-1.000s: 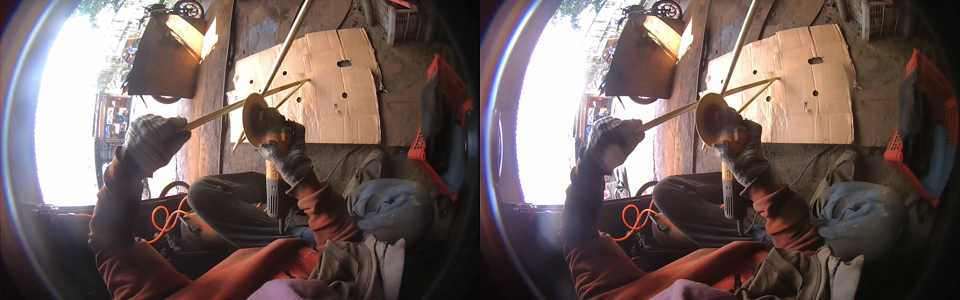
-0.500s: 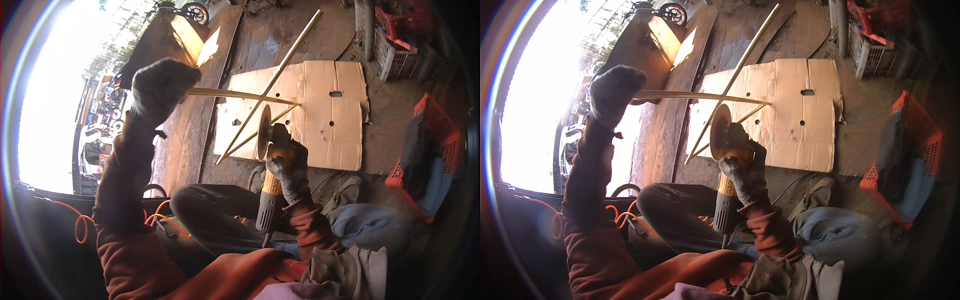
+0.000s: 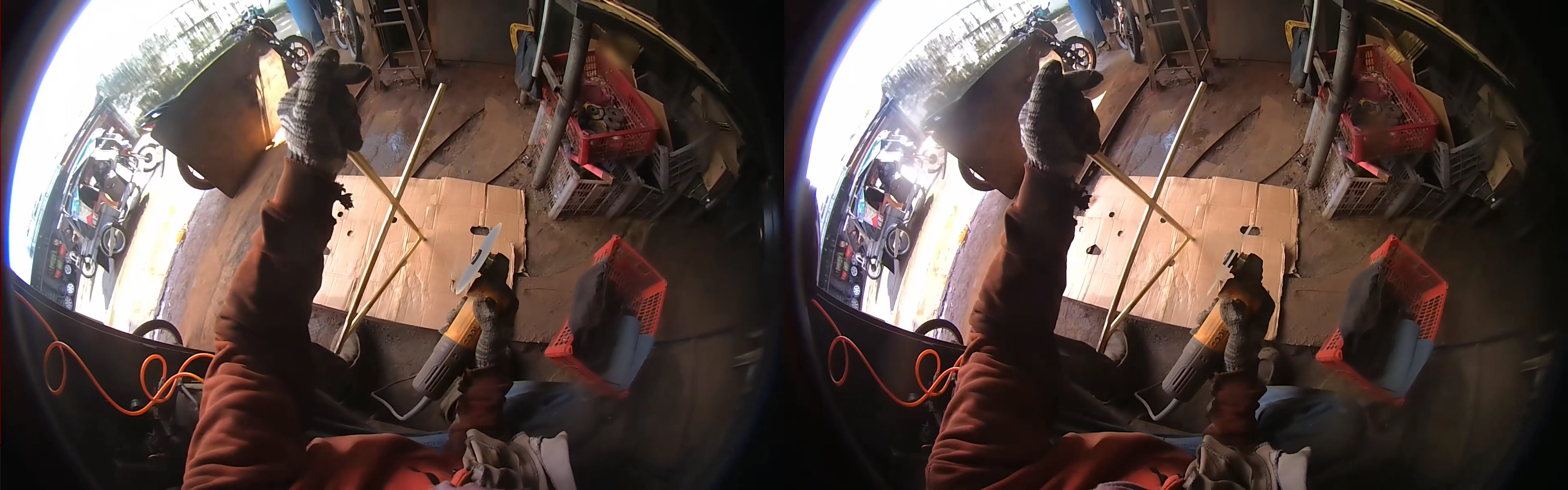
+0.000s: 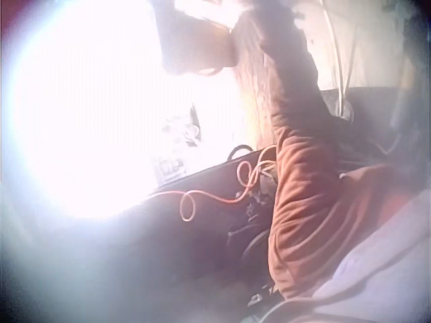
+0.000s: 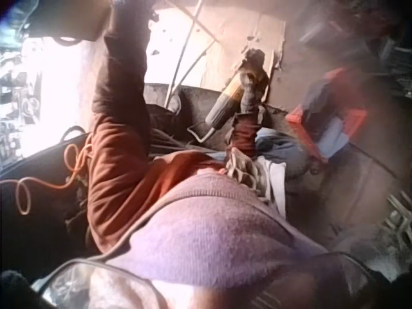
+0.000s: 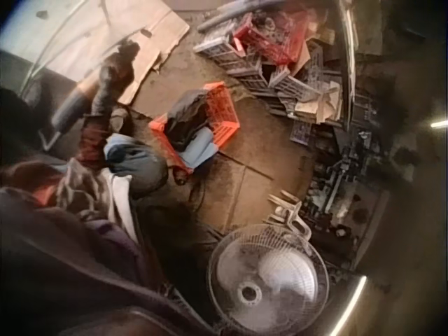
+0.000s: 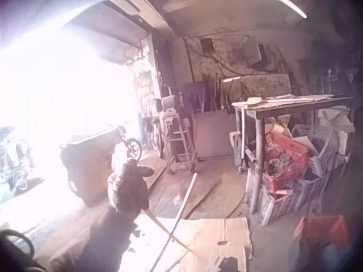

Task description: The person uses an angle grinder to grind the joints of a gold-colored metal frame while holding it by hand on a cardboard-covered floor.

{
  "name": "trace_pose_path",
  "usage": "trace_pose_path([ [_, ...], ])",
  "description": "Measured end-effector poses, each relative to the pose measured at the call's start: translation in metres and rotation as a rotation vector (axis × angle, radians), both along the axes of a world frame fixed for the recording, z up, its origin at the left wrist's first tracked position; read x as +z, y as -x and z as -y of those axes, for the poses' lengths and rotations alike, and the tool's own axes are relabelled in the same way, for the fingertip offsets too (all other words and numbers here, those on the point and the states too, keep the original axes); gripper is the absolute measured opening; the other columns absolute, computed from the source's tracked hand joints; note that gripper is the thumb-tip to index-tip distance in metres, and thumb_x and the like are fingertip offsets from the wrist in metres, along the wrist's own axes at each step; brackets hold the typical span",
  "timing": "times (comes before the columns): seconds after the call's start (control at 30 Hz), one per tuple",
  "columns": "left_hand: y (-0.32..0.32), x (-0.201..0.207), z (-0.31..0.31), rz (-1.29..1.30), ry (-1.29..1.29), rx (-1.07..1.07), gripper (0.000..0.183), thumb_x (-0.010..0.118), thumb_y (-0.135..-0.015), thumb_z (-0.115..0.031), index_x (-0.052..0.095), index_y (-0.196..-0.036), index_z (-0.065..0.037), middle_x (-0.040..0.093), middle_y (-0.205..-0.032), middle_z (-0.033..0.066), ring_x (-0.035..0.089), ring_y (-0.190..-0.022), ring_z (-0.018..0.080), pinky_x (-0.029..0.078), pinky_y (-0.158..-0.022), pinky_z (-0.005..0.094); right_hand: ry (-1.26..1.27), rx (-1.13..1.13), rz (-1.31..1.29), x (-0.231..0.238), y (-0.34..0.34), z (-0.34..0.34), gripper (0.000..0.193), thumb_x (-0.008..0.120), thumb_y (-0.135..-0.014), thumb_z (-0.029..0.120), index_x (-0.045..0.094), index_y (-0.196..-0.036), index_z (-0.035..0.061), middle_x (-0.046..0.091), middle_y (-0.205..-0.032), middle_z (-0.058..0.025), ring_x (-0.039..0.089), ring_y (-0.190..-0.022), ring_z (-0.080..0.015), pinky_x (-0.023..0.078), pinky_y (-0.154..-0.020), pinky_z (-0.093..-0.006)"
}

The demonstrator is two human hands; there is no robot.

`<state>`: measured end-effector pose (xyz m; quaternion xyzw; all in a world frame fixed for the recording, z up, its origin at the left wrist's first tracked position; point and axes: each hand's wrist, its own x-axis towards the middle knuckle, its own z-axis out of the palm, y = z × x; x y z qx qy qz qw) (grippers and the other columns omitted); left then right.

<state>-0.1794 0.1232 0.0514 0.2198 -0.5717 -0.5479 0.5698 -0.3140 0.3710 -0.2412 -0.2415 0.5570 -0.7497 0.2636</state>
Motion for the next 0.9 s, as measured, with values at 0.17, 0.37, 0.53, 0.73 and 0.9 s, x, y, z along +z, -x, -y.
trace_pose_path([
  [0.17, -0.015, -0.017, -0.002, -0.086, -0.053, -0.090, 0.066, 0.048, -0.096, -0.059, 0.067, -0.096, 0.004, 0.041, -0.048, 0.0003, 0.042, -0.037, 0.0160, 0.038, -0.034, 0.0311, 0.104, 0.041, -0.019, -0.013, 0.002, -0.005, 0.043, 0.071, -0.083, 0.011, 0.053, -0.122, 0.0049, 0.056, -0.118, -0.0073, 0.058, -0.103, -0.0178, 0.049, -0.089, -0.0317],
  [0.37, -0.012, -0.019, 0.013, -0.230, 0.054, 0.031, 0.083, 0.040, -0.094, -0.069, 0.067, -0.098, 0.009, 0.044, -0.047, 0.0017, 0.042, -0.036, 0.0156, 0.040, -0.034, 0.0319, 0.007, 0.009, -0.080, -0.063, 0.004, 0.013, 0.042, 0.072, -0.083, 0.011, 0.055, -0.121, 0.0043, 0.060, -0.111, -0.0068, 0.060, -0.096, -0.0180, 0.051, -0.084, -0.0298],
  [0.53, 0.021, -0.022, 0.034, -0.086, 0.356, 0.366, 0.078, 0.045, -0.092, -0.070, 0.068, -0.104, 0.004, 0.059, -0.058, 0.0068, 0.056, -0.047, 0.0185, 0.048, -0.046, 0.0307, -0.222, 0.134, -0.216, -0.085, 0.031, -0.001, 0.039, 0.070, -0.086, 0.012, 0.055, -0.122, 0.0040, 0.060, -0.110, -0.0065, 0.060, -0.098, -0.0180, 0.051, -0.085, -0.0302],
  [0.73, 0.043, -0.063, 0.079, -0.522, -0.179, -0.401, 0.106, 0.032, -0.079, -0.089, 0.054, -0.130, 0.001, 0.065, -0.112, 0.0168, 0.062, -0.102, 0.0344, 0.043, -0.097, 0.0553, -0.228, 0.053, -0.045, -0.074, 0.038, -0.033, 0.038, 0.069, -0.088, 0.013, 0.055, -0.122, 0.0044, 0.060, -0.111, -0.0068, 0.059, -0.099, -0.0190, 0.050, -0.087, -0.0307],
  [0.9, 0.076, -0.191, 0.053, 0.764, -0.573, -0.435, 0.048, 0.075, -0.085, -0.027, 0.057, -0.120, 0.001, 0.058, -0.069, 0.0067, 0.048, -0.043, 0.0203, 0.048, -0.040, 0.0331, -0.207, 0.019, 0.084, -0.069, 0.022, -0.026, 0.037, 0.067, -0.089, 0.013, 0.055, -0.122, 0.0046, 0.059, -0.112, -0.0069, 0.059, -0.100, -0.0198, 0.049, -0.089, -0.0312],
])
